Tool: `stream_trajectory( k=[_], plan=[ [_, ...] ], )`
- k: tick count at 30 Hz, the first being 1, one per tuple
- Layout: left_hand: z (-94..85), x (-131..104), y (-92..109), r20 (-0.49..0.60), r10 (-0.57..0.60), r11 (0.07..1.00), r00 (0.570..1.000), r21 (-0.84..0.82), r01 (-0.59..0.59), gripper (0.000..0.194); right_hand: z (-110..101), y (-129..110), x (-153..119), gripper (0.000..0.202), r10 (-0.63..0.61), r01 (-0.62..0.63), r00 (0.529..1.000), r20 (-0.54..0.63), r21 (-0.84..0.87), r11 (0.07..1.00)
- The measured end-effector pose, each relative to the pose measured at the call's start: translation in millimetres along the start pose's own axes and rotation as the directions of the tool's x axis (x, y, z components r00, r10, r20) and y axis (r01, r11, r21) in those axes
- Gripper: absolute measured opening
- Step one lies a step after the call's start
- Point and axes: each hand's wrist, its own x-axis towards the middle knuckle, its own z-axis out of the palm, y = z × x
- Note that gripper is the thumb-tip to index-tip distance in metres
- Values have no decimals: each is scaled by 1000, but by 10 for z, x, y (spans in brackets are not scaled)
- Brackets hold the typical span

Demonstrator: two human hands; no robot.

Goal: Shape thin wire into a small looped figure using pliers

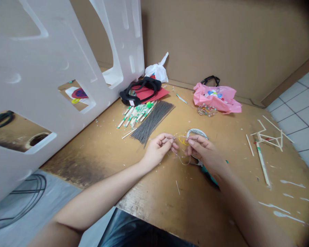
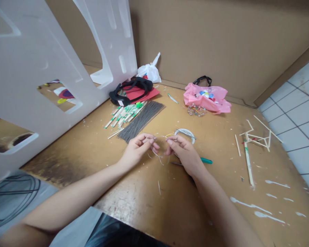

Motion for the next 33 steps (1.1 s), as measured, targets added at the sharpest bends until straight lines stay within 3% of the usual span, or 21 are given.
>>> stream_trajectory(
  k=[6, 12, 19, 29, 33],
  plan=[
    [-10, 4, -47, 6, -24, 998, 1000, 50, 24, 25, 19, -82, -51, 17, -69, 58, 996, -49, -187, 981],
    [6, -21, -16, 48, 18, 996, 999, 88, -22, 19, -8, -41, -52, 20, -71, 62, 997, -30, -229, 971],
    [-13, -20, 22, 109, -17, 992, 994, 124, 4, 19, 4, -75, -65, 22, -45, 12, 994, -102, -304, 952],
    [-21, 3, 49, 57, -22, 939, 998, 345, 1, 18, 11, -102, -132, 26, -95, 34, 991, -92, -519, 854],
    [-43, 17, 58, 58, -113, 958, 992, 272, 93, 27, 59, -165, -174, 24, -129, 90, 991, -22, -596, 798]
  ],
)
